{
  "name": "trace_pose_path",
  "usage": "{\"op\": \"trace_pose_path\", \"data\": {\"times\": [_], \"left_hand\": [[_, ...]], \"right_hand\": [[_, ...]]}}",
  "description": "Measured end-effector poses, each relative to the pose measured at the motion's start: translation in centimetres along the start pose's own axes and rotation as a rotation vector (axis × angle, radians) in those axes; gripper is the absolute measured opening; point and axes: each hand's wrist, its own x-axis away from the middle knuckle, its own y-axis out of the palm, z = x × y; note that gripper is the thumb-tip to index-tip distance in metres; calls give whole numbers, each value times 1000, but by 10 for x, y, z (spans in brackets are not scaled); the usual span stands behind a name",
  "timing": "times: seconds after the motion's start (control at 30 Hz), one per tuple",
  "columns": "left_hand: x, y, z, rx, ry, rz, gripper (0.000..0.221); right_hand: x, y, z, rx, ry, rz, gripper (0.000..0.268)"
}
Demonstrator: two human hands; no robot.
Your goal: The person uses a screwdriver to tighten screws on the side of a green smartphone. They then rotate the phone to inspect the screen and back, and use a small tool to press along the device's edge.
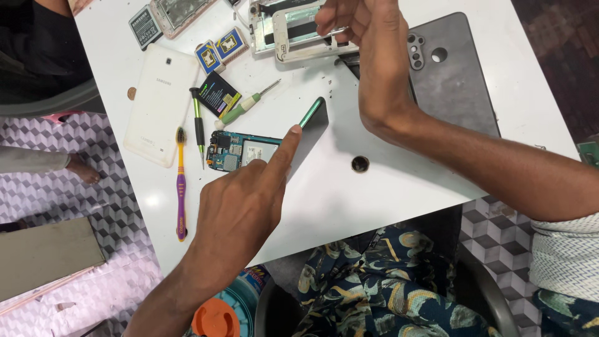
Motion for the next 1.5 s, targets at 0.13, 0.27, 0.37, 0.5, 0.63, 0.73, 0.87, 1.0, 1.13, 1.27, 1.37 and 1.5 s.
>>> {"op": "trace_pose_path", "data": {"times": [0.13, 0.27, 0.37, 0.5, 0.63, 0.73, 0.87, 1.0, 1.13, 1.27, 1.37, 1.5], "left_hand": [[3, 0, 0, -31, -13, 11, 58], [2, 0, 1, -62, -34, 8, 60], [4, -1, -1, -29, -30, 20, 59], [15, -8, -9, 174, -95, 191, 55], [9, 2, -31, 932, -452, 352, 56], [-2, 27, -50, 1674, -371, 452, 64], [-3, 54, -65, 1839, -312, 485, 68], [3, 58, -69, 1838, -264, 441, 69], [9, 63, -69, 1854, -245, 440, 69], [13, 65, -71, 1833, -228, 450, 70], [13, 66, -72, 1824, -232, 452, 70], [14, 66, -72, 1832, -225, 442, 69]], "right_hand": [[0, 0, 0, 58, -42, -18, 70], [-2, 1, 3, 58, -54, -27, 71], [1, 0, 6, 64, -59, -41, 70], [0, 0, 7, 9, -13, -88, 68], [-5, 7, -6, -85, 15, -291, 64], [-4, 15, -22, -170, 37, -500, 55], [3, 25, -35, -86, 67, -561, 56], [10, 30, -37, -30, 52, -449, 54], [19, 33, -33, -29, -45, -415, 52], [27, 38, -36, 90, -170, -391, 52], [33, 42, -38, 186, -251, -356, 53], [37, 44, -40, 291, -297, -320, 51]]}}
